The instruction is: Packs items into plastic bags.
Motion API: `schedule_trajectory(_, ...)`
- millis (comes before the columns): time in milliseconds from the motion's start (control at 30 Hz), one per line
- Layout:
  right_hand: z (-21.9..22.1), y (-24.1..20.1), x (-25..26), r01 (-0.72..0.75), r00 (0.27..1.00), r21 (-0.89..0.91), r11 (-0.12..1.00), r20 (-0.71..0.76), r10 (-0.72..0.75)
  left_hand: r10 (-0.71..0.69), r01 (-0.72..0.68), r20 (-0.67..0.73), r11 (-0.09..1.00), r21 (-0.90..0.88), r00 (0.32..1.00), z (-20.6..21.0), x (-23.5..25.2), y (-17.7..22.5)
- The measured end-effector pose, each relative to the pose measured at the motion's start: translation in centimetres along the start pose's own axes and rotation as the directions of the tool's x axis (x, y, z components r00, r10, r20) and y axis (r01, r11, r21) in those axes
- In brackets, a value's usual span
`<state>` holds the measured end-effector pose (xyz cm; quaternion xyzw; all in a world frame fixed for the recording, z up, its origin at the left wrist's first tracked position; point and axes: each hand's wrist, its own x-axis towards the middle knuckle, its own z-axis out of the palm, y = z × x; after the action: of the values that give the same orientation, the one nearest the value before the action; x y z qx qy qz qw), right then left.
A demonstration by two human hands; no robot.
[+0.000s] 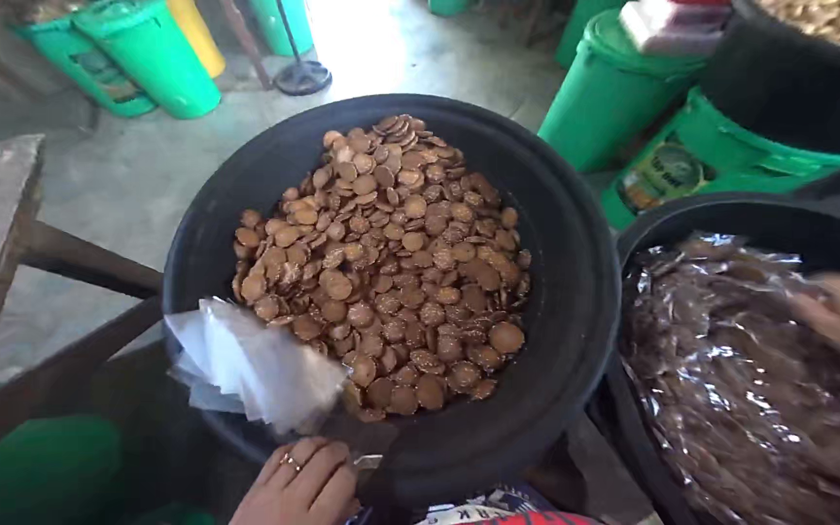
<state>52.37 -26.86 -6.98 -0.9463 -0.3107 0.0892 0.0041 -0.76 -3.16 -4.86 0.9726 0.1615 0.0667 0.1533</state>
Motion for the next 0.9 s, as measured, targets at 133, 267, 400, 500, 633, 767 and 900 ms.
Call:
schedule_trajectory(133,-2.2,-21.4,-1.8,0.701,0.705,0.078,0.709,0.077,-0.705,-0.046,0.048,-0.028,0.995,0.082,0.999,0.0,0.6,0.9)
schedule_trajectory(267,0.7,-32.9,-1.1,0.821,0.481,0.04,0.57,0.489,-0.727,-0.205,0.205,0.042,0.979,0.001,0.978,-1.7,0.2,1.8)
schedule_trajectory(400,4.1,-36.8,0.5,0.833,0.449,0.083,0.547,0.478,-0.755,-0.327,0.316,-0.005,0.916,-0.247,0.945,-1.7,-0.6,0.8)
schedule_trajectory(500,4.8,-38.2,0.5,0.893,0.391,0.006,0.45,0.483,-0.783,-0.399,0.312,-0.075,0.809,-0.497,0.914,-0.2,-1.1,-0.7)
schedule_trajectory(633,3.5,-38.3,1.4,0.865,0.417,0.073,0.497,0.447,-0.791,-0.57,0.207,-0.006,0.309,-0.928,0.822,0.9,-0.8,-1.3)
schedule_trajectory(767,1.6,-36.8,0.4,0.852,0.376,0.142,0.504,0.503,-0.778,-0.626,-0.025,-0.134,0.18,-0.983,0.768,0.6,0.2,-2.4)
schedule_trajectory(900,4.0,-35.2,-1.9,0.92,0.313,0.014,0.391,0.574,-0.757,-0.541,-0.128,-0.348,0.401,-0.907,0.766,-2.6,4.6,-2.6)
